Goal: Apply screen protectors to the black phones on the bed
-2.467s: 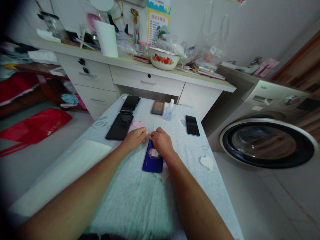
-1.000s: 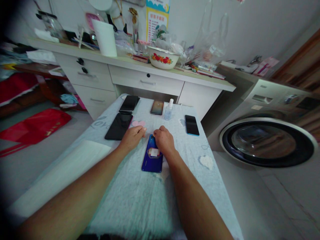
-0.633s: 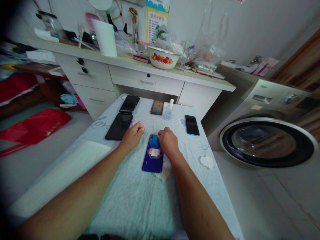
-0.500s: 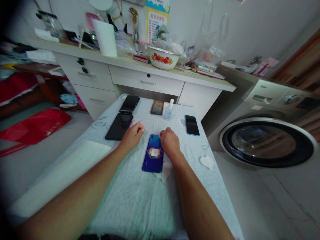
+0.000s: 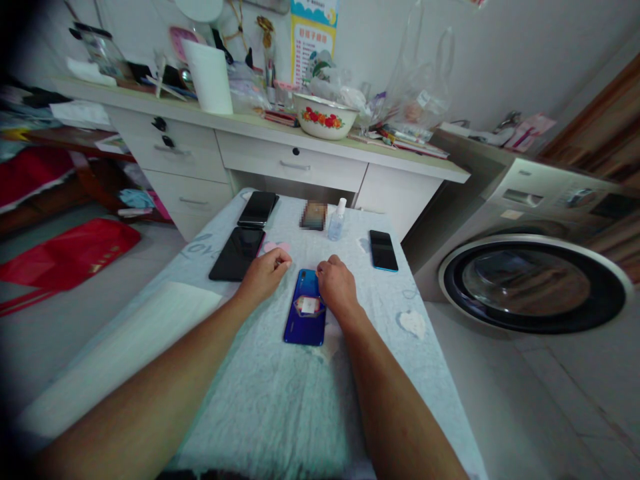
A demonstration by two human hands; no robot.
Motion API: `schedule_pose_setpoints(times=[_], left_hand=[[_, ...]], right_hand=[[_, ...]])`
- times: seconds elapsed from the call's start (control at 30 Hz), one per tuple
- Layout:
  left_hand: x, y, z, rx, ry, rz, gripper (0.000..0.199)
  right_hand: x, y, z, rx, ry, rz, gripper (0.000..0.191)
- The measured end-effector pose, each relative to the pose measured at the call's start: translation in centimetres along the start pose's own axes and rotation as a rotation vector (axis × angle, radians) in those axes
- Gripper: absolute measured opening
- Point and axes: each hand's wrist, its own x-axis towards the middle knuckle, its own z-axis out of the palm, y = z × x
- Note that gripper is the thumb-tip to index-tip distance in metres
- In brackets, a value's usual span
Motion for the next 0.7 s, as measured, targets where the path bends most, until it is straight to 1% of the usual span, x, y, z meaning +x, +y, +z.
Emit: schedule_pose_setpoints(times=[0.3,0.4,0.57,0.7], left_hand=[[0.0,0.5,-0.1,0.03,-0.016,0.0,0.012],[0.0,0.7,-0.2,0.054,-0.013,0.003,0.018],[0.2,0.8,-0.3,0.16,-0.043,0.036,0.034],[0.3,0.8,-0.3,0.206,-0.034,0.06,0.035]], right_hand=[[0.7,-0.5,0.9,0.032,0.012,-0.07,0.025],[1.1,-0.8,1.3,0.058,0.028,-0.107,0.025],[1.3,-1.1,1.4,0.105,0.024,-0.148,0.025],[1.3,-1.2,1.3,0.142,0.024,-0.175,0.026]])
